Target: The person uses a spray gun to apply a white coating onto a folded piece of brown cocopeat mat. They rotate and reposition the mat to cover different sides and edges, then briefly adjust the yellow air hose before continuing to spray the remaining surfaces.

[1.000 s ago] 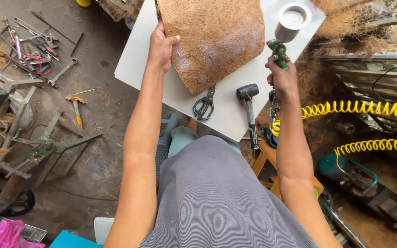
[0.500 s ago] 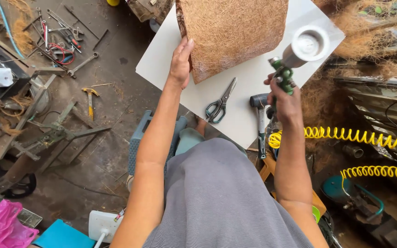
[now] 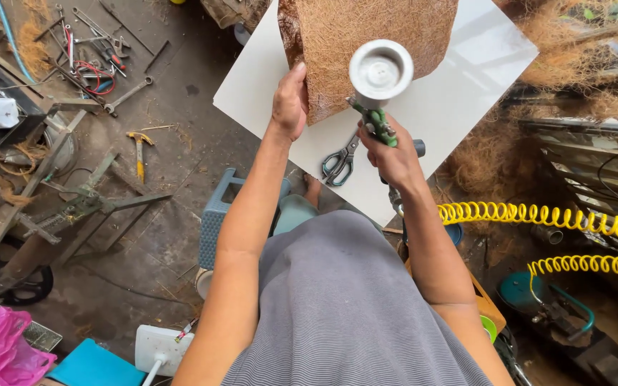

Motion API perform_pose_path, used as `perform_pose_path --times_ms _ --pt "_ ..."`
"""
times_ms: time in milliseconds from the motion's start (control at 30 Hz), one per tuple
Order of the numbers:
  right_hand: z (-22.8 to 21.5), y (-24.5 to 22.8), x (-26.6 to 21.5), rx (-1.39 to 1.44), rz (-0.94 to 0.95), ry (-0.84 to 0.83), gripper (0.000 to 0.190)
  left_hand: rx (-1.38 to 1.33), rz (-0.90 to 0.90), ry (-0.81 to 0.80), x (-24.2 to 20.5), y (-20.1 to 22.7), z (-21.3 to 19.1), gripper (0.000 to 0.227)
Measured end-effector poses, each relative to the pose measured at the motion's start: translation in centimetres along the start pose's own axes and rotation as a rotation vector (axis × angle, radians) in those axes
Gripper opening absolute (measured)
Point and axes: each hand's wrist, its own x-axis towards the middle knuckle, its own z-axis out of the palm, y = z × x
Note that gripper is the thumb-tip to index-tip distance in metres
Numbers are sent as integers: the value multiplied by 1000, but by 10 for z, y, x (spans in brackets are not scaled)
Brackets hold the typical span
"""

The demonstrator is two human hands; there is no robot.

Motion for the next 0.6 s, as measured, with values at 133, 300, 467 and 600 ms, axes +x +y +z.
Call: perform_pose_path --times_ms 133,300,467,600 --pt "15 -19 -4 -120 46 74 16 -201 -46 -152 -13 15 11 64" --pt "13 -15 -3 -125 11 66 15 -245 -62 -185 -20 22 12 85" --pt "23 -18 -10 -88 63 35 11 -313 -126 -221 -26 30 17 98" --pt "30 -17 -13 -110 104 72 21 -336 -133 -213 -31 29 17 99"
